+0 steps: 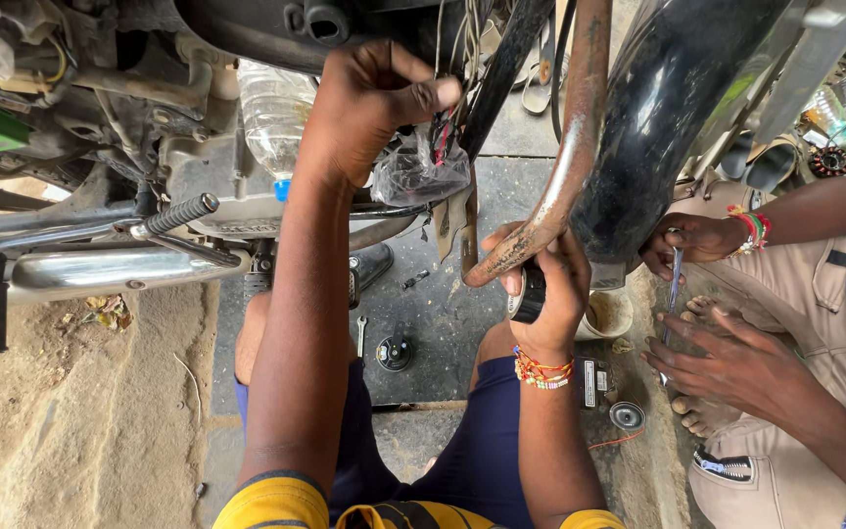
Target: The person manipulates wires on a motorcycle by hand and with electrical tape, and uses a wrench on a component.
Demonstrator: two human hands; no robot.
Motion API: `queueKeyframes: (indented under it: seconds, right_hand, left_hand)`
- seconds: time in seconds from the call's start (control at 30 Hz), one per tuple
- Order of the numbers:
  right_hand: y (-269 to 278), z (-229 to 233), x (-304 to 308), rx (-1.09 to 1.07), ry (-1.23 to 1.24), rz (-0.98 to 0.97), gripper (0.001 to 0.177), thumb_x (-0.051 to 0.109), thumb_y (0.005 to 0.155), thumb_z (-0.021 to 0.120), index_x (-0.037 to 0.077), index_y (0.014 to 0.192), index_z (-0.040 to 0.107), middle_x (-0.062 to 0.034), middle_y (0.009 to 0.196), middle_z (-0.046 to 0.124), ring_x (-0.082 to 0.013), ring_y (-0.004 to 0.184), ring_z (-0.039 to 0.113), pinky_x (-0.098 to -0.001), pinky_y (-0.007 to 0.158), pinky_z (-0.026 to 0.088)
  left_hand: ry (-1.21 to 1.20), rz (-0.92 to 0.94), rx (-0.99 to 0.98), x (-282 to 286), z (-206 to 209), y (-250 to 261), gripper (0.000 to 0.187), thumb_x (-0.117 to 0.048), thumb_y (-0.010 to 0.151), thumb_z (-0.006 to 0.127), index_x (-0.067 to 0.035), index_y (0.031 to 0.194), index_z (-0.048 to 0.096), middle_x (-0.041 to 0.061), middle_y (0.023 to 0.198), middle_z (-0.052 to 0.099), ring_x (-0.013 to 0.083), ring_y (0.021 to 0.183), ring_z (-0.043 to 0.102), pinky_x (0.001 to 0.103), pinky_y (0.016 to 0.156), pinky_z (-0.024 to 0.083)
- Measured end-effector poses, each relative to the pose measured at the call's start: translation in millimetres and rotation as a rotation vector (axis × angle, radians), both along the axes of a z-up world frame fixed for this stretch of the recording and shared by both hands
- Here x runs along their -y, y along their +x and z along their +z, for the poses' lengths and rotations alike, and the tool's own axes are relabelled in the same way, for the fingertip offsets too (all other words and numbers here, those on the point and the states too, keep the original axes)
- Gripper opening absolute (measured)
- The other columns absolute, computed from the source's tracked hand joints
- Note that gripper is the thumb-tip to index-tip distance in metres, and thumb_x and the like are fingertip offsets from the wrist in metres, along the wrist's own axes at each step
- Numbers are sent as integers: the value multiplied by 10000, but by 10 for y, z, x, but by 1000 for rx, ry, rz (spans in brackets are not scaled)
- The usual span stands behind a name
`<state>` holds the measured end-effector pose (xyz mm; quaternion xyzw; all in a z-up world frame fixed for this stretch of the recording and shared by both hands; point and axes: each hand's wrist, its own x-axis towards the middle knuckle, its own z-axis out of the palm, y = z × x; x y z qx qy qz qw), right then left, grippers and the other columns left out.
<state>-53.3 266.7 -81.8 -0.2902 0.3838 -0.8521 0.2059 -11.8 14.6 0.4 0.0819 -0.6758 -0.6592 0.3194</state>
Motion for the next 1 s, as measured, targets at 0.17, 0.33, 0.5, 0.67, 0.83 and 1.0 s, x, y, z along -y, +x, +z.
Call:
queueKeyframes:
  seconds: [0.17,0.33,0.5,0.67,0.83,1.0]
  right_hand:
    - [46,-22,-6,20,5,-37,223,183,1099,505,1,1175,608,-227,1070,710,-99,689,534,-244,656,435]
    - [118,17,-4,-114,32,-93,196,189,1142,467,34,1122,585,-227,1089,723,-73,690,509,-242,697,443]
    - [81,-39,-24,-86,-48,-48,168,183,1152,489,38,1119,568,-264,1123,727,-91,696,524,-285,805,497]
    - [45,-196,-52,4,-83,1,231,220,1098,517,11,1168,587,-290,1163,717,-83,666,525,-242,642,433]
    - [-154,-525,-104,99,-105,31,213,245,1110,594,41,1167,614,-142,896,691,-109,637,562,-254,577,430]
    - [-458,-855,-111,104,217,-244,228,234,1074,690,24,993,658,-39,827,659,-98,658,557,-259,597,431]
  left_hand:
    - [-27,-6,-10,-57,-39,44,144,-160,923,813,-35,980,770,30,866,768,80,750,667,250,723,558]
    - [-73,-7,-67,-85,-98,59,137,-171,994,768,-37,1024,772,32,929,786,81,851,715,256,816,581]
    - [-23,109,-81,-154,-118,-49,165,-93,862,871,-47,848,713,53,822,783,101,738,726,260,705,595]
    - [-46,120,-79,-158,-180,-57,141,-127,926,838,-29,892,742,52,811,746,85,712,645,263,681,540]
    - [-188,118,-130,-167,-199,-28,236,-238,1057,716,-24,960,702,26,894,766,75,837,696,260,773,565]
    - [-351,395,57,-259,-282,-35,330,-270,990,785,6,844,682,80,731,670,119,638,574,279,563,446]
